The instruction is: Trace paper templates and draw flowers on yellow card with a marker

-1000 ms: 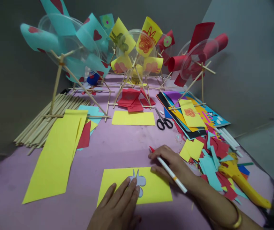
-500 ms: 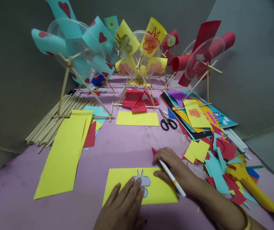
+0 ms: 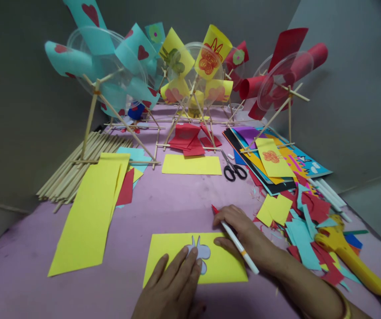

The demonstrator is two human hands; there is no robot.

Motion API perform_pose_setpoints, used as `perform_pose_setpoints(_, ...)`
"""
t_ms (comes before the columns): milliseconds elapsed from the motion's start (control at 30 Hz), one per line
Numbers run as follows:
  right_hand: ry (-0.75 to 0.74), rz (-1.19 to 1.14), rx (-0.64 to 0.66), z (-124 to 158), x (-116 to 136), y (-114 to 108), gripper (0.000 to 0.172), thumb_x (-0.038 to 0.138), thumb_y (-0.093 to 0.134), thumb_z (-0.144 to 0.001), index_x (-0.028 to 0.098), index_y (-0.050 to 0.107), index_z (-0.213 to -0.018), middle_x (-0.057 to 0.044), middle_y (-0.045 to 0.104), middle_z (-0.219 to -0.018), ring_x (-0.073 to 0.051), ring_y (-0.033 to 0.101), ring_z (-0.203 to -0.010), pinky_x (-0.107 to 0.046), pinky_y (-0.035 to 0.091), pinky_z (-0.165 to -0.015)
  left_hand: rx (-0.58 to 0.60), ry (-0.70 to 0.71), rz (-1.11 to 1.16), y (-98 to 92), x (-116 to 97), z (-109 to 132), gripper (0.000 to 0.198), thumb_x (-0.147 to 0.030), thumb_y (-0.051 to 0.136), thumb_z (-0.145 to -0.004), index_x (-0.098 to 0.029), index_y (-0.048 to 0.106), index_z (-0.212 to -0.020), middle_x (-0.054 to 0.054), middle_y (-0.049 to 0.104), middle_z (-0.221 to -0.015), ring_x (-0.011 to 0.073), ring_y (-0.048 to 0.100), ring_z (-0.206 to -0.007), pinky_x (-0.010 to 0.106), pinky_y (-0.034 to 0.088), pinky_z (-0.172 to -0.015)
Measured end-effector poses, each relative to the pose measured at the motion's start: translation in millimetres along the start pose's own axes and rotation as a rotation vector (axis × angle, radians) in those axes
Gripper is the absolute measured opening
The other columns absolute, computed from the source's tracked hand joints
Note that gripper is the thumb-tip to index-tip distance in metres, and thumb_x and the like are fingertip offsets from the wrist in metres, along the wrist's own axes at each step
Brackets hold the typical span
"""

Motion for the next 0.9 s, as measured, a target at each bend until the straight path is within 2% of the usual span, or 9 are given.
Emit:
perform_pose_setpoints(200, -0.019, 0.009, -0.035, 1, -1, 1, 0.012, 0.015, 0.063, -0.084, 0.019, 0.053, -0.089, -0.004, 0.058, -0.086, -0.021, 0.049, -0.083, -0.034, 0.038, -0.074, -0.05, -0.025, 0.007, -0.4, 1, -3, 0.034, -0.025, 0.031, -0.097, -0.018, 0.062, -0.107, 0.001, 0.067, -0.113, 0.0192, 0.057, -0.106, 0.033, 0.038, -0.086)
perform_pose_setpoints(300, -0.159, -0.012, -0.076, 3, 5, 5, 0.005, 0.016, 0.056, -0.089, 0.02, 0.054, -0.087, -0.002, 0.059, -0.08, -0.019, 0.051, -0.079, -0.034, 0.038, -0.075, -0.026, -0.005, -0.005, -1.4, 1, -5, 0.031, -0.027, 0.035, -0.095, -0.019, 0.063, -0.106, 0.001, 0.068, -0.111, 0.0185, 0.058, -0.103, 0.032, 0.041, -0.083)
perform_pose_setpoints(367, -0.304, -0.027, -0.045, 6, 10, 10, 0.009, 0.016, 0.049, -0.094, 0.02, 0.054, -0.087, -0.001, 0.062, -0.079, -0.018, 0.052, -0.078, -0.034, 0.038, -0.079, -0.011, -0.006, 0.006, -1.9, 1, -6, 0.028, -0.028, 0.04, -0.094, -0.019, 0.063, -0.107, 0.001, 0.068, -0.111, 0.0182, 0.058, -0.103, 0.03, 0.043, -0.083)
perform_pose_setpoints(433, -0.387, 0.0, 0.023, 8, 13, 15, 0.016, 0.018, 0.044, -0.097, 0.02, 0.056, -0.087, -0.001, 0.064, -0.078, -0.017, 0.053, -0.081, -0.033, 0.038, -0.081, 0.004, -0.02, 0.028, -1.4, 1, -6, 0.027, -0.029, 0.043, -0.093, -0.019, 0.063, -0.108, 0.002, 0.067, -0.113, 0.0179, 0.058, -0.104, 0.029, 0.044, -0.083)
perform_pose_setpoints(533, -0.392, 0.069, 0.074, 10, 13, 19, 0.024, 0.021, 0.04, -0.1, 0.02, 0.058, -0.084, -0.002, 0.065, -0.075, -0.018, 0.054, -0.084, -0.032, 0.037, -0.079, 0.022, -0.053, 0.083, -0.2, 1, -6, 0.026, -0.028, 0.044, -0.092, -0.019, 0.062, -0.11, 0.002, 0.067, -0.114, 0.0176, 0.06, -0.103, 0.028, 0.048, -0.082)
perform_pose_setpoints(633, -0.392, 0.081, 0.051, 9, 10, 20, 0.027, 0.025, 0.04, -0.101, 0.02, 0.059, -0.082, -0.001, 0.065, -0.072, -0.016, 0.055, -0.079, -0.031, 0.036, -0.076, 0.01, -0.125, 0.215, -3.4, 6, -5, 0.028, -0.02, 0.04, -0.092, -0.017, 0.059, -0.114, 0.003, 0.068, -0.112, 0.0153, 0.062, -0.102, 0.025, 0.051, -0.082)
perform_pose_setpoints(733, -0.4, 0.076, 0.039, 9, 6, 21, 0.028, 0.027, 0.04, -0.101, 0.02, 0.06, -0.083, 0.0, 0.065, -0.072, -0.016, 0.056, -0.078, -0.031, 0.035, -0.076, 0.027, -0.311, 0.367, -9.6, 19, 1, 0.032, -0.022, 0.04, -0.094, -0.016, 0.052, -0.123, 0.005, 0.066, -0.117, 0.0134, 0.062, -0.105, 0.022, 0.051, -0.087)
perform_pose_setpoints(800, -0.407, 0.068, 0.042, 9, 4, 23, 0.025, 0.027, 0.043, -0.1, 0.021, 0.06, -0.084, 0.0, 0.066, -0.074, -0.016, 0.056, -0.08, -0.032, 0.034, -0.077, 0.044, -0.401, 0.392, -13.7, 27, 5, 0.033, -0.026, 0.041, -0.095, -0.018, 0.05, -0.126, 0.004, 0.064, -0.121, 0.0132, 0.06, -0.109, 0.022, 0.049, -0.091)
perform_pose_setpoints(900, -0.402, 0.059, 0.062, 10, 1, 24, 0.021, 0.026, 0.045, -0.099, 0.021, 0.06, -0.085, 0.0, 0.068, -0.075, -0.016, 0.056, -0.081, -0.032, 0.034, -0.078, 0.007, -0.352, 0.34, -17.7, 29, 6, 0.031, -0.024, 0.042, -0.095, -0.018, 0.053, -0.123, 0.005, 0.062, -0.123, 0.0154, 0.057, -0.115, 0.026, 0.048, -0.095)
Point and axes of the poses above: each hand's wrist, its own z-axis away from the middle knuckle, its own y-axis out of the palm, x = y × z, the point moved 3 cm from there along -z, towards the middle knuckle
